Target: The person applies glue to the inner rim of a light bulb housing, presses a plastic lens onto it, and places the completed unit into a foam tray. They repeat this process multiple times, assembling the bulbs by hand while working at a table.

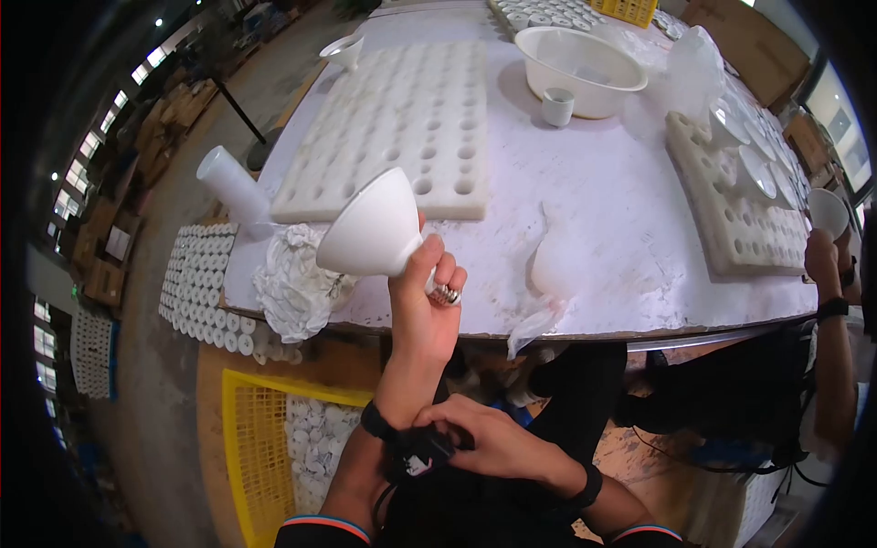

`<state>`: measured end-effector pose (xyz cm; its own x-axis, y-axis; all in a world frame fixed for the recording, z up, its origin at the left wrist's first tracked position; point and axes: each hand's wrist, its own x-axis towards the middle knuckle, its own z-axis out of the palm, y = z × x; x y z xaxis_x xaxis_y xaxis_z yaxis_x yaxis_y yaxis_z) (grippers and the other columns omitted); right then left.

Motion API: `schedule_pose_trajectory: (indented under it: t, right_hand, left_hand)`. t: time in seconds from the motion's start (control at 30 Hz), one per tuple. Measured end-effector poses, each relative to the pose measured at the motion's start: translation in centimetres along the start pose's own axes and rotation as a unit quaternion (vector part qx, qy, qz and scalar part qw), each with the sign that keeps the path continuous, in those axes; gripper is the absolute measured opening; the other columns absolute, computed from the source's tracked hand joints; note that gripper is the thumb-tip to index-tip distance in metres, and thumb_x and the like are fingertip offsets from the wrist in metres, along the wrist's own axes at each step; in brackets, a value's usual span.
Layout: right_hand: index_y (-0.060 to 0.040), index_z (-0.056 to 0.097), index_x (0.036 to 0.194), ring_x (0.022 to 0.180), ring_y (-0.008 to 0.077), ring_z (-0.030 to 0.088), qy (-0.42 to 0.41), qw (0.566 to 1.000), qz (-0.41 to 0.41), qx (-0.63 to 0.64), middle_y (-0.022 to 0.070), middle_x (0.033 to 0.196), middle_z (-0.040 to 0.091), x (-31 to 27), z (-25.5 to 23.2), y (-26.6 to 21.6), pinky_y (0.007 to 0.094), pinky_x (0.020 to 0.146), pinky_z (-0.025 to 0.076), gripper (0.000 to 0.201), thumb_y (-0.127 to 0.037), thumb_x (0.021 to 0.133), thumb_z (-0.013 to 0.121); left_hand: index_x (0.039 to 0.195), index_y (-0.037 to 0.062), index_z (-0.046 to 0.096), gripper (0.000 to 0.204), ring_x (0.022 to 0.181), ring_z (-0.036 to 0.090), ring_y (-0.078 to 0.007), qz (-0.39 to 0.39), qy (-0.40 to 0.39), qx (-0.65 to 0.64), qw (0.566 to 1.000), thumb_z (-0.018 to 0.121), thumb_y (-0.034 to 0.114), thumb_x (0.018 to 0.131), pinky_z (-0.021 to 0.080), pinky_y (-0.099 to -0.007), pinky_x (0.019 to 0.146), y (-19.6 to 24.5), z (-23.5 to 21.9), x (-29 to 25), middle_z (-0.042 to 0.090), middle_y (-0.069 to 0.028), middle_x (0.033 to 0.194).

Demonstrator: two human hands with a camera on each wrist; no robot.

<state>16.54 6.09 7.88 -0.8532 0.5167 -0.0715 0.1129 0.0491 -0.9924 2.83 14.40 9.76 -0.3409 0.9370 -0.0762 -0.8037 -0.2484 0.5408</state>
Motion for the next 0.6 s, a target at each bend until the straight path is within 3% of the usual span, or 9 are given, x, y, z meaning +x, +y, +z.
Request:
schedule_pose_trajectory:
  t: [0.07, 0.1, 0.17, 0.27, 0.3, 0.33, 0.37, 0.57, 0.6]
  right_hand:
    - [-0.0135, 0.053, 0.115, 0.071, 0.0181, 0.055, -0.013, 0.994, 0.014, -0.110, 0.0040, 0.085, 0.051, 0.1, 0.2, 0.9, 0.0276, 0.064, 0.044, 0.044, -0.003, 0.073, 0.062]
    - [-0.0105, 0.056, 0.109, 0.072, 0.0182, 0.057, -0.035, 0.998, 0.034, -0.033, 0.0050, 0.084, 0.056, 0.2, 0.4, 1.6, 0.0286, 0.063, 0.046, 0.038, -0.004, 0.073, 0.062]
    - [-0.0036, 0.058, 0.103, 0.072, 0.0164, 0.057, 0.021, 0.994, -0.100, 0.049, 0.0078, 0.081, 0.055, 0.2, 1.2, 2.7, 0.0286, 0.064, 0.047, 0.026, -0.007, 0.077, 0.063]
    - [-0.0030, 0.057, 0.095, 0.068, 0.0165, 0.051, -0.035, 0.998, -0.038, 0.029, 0.0072, 0.075, 0.052, 0.5, 0.2, 1.8, 0.0299, 0.061, 0.043, 0.017, -0.010, 0.080, 0.061]
    - [-0.0029, 0.057, 0.094, 0.067, 0.0168, 0.051, -0.026, 0.998, -0.051, 0.001, 0.0072, 0.075, 0.052, 0.6, -0.2, 1.4, 0.0301, 0.061, 0.042, 0.016, -0.011, 0.080, 0.062]
    - [-0.0029, 0.057, 0.093, 0.066, 0.0170, 0.050, -0.025, 0.998, -0.060, -0.016, 0.0071, 0.074, 0.051, 0.3, -0.6, 1.2, 0.0303, 0.060, 0.042, 0.016, -0.011, 0.080, 0.063]
    - [-0.0023, 0.057, 0.091, 0.064, 0.0172, 0.049, -0.028, 0.995, -0.092, 0.006, 0.0065, 0.072, 0.050, 0.3, -0.9, 1.2, 0.0300, 0.060, 0.041, 0.016, -0.011, 0.080, 0.063]
    - [-0.0020, 0.058, 0.092, 0.068, 0.0145, 0.048, -0.097, 0.993, -0.005, 0.066, 0.0054, 0.080, 0.049, -1.1, 0.0, 2.7, 0.0291, 0.062, 0.041, 0.018, -0.014, 0.079, 0.063]
    - [-0.0020, 0.058, 0.092, 0.068, 0.0145, 0.048, -0.095, 0.993, -0.006, 0.067, 0.0054, 0.080, 0.049, -1.1, -0.1, 3.1, 0.0291, 0.062, 0.041, 0.018, -0.014, 0.079, 0.063]
  left_hand:
    - [0.122, 0.0059, 0.044, 0.043, 0.058, 0.033, -0.0047, -0.006, -0.003, 0.014, 1.000, 0.059, 0.006, 0.082, 0.029, -0.0207, 0.051, 0.0, -0.2, -0.8, 0.039, 0.0048, 0.072]
    - [0.123, 0.0058, 0.043, 0.044, 0.057, 0.033, -0.0049, -0.008, -0.001, 0.010, 1.000, 0.059, 0.006, 0.082, 0.029, -0.0210, 0.051, 0.0, -0.5, -1.0, 0.039, 0.0046, 0.072]
    - [0.124, 0.0048, 0.042, 0.046, 0.057, 0.032, -0.0055, -0.011, -0.011, 0.003, 1.000, 0.059, 0.006, 0.081, 0.028, -0.0217, 0.051, -0.8, -0.1, -1.0, 0.037, 0.0041, 0.071]
    - [0.114, 0.0049, 0.052, 0.035, 0.057, 0.035, -0.0086, 0.042, -0.049, 0.077, 0.995, 0.060, 0.007, 0.079, 0.031, -0.0253, 0.053, -1.7, -0.8, -1.0, 0.044, 0.0024, 0.075]
    - [0.112, 0.0031, 0.054, 0.034, 0.061, 0.041, -0.0103, 0.109, -0.054, 0.283, 0.951, 0.062, 0.008, 0.079, 0.034, -0.0253, 0.055, -1.8, -1.2, -0.9, 0.048, 0.0007, 0.078]
    - [0.110, 0.0013, 0.056, 0.034, 0.065, 0.047, -0.0120, 0.167, -0.043, 0.479, 0.861, 0.063, 0.009, 0.078, 0.037, -0.0252, 0.057, -2.4, -2.4, -1.1, 0.051, -0.0010, 0.080]
    - [0.088, 0.0012, 0.063, 0.016, 0.069, 0.052, -0.0151, 0.267, 0.038, 0.574, 0.773, 0.067, 0.009, 0.075, 0.042, -0.0292, 0.063, -4.8, -5.4, -1.1, 0.055, -0.0038, 0.081]
    - [0.094, 0.0023, 0.060, 0.016, 0.065, 0.051, -0.0141, 0.388, -0.153, 0.658, 0.627, 0.063, 0.005, 0.079, 0.043, -0.0280, 0.060, -3.8, -3.6, -3.6, 0.054, -0.0015, 0.076]
    - [0.114, 0.0042, 0.053, 0.034, 0.059, 0.044, -0.0122, 0.150, -0.071, 0.452, 0.877, 0.060, 0.005, 0.081, 0.039, -0.0239, 0.057, -4.0, -1.3, -4.5, 0.046, 0.0015, 0.070]
